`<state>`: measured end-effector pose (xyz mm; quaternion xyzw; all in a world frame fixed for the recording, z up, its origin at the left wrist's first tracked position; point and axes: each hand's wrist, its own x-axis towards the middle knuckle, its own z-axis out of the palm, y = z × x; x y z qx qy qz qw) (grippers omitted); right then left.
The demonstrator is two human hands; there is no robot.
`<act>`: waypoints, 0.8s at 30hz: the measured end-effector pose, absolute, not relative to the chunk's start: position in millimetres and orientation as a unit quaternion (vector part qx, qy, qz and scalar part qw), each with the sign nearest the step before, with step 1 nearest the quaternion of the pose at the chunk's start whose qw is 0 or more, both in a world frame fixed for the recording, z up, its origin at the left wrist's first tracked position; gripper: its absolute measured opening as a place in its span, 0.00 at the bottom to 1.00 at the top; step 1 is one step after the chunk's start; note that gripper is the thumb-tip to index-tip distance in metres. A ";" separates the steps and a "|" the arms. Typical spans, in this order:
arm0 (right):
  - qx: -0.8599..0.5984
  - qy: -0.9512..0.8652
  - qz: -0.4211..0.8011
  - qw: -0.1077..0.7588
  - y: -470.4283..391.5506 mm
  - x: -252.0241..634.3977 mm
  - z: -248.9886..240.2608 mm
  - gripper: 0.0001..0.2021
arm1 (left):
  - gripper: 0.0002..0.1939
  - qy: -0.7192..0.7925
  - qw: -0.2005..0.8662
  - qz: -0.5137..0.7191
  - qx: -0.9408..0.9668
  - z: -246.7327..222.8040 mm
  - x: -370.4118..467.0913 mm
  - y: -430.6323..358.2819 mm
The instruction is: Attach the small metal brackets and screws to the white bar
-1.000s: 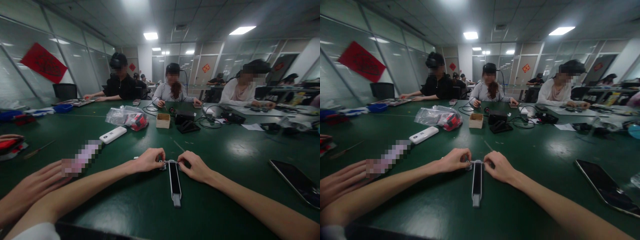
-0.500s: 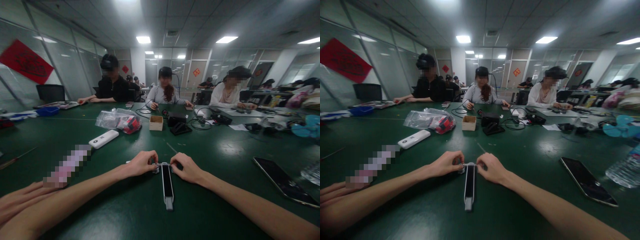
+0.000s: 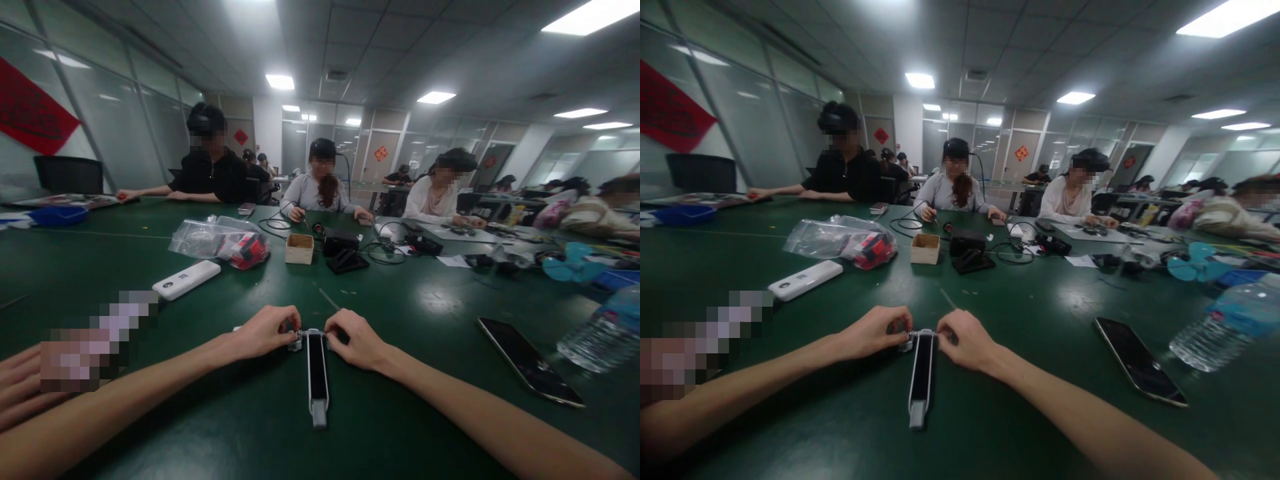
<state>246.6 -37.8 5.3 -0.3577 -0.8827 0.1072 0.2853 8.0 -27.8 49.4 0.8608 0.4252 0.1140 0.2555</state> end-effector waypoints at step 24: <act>-0.352 -0.884 0.113 0.287 -35.4 248.5 2.9 0.02 | 0.06 0.388 0.175 0.066 0.902 50.5 9.0 -27.1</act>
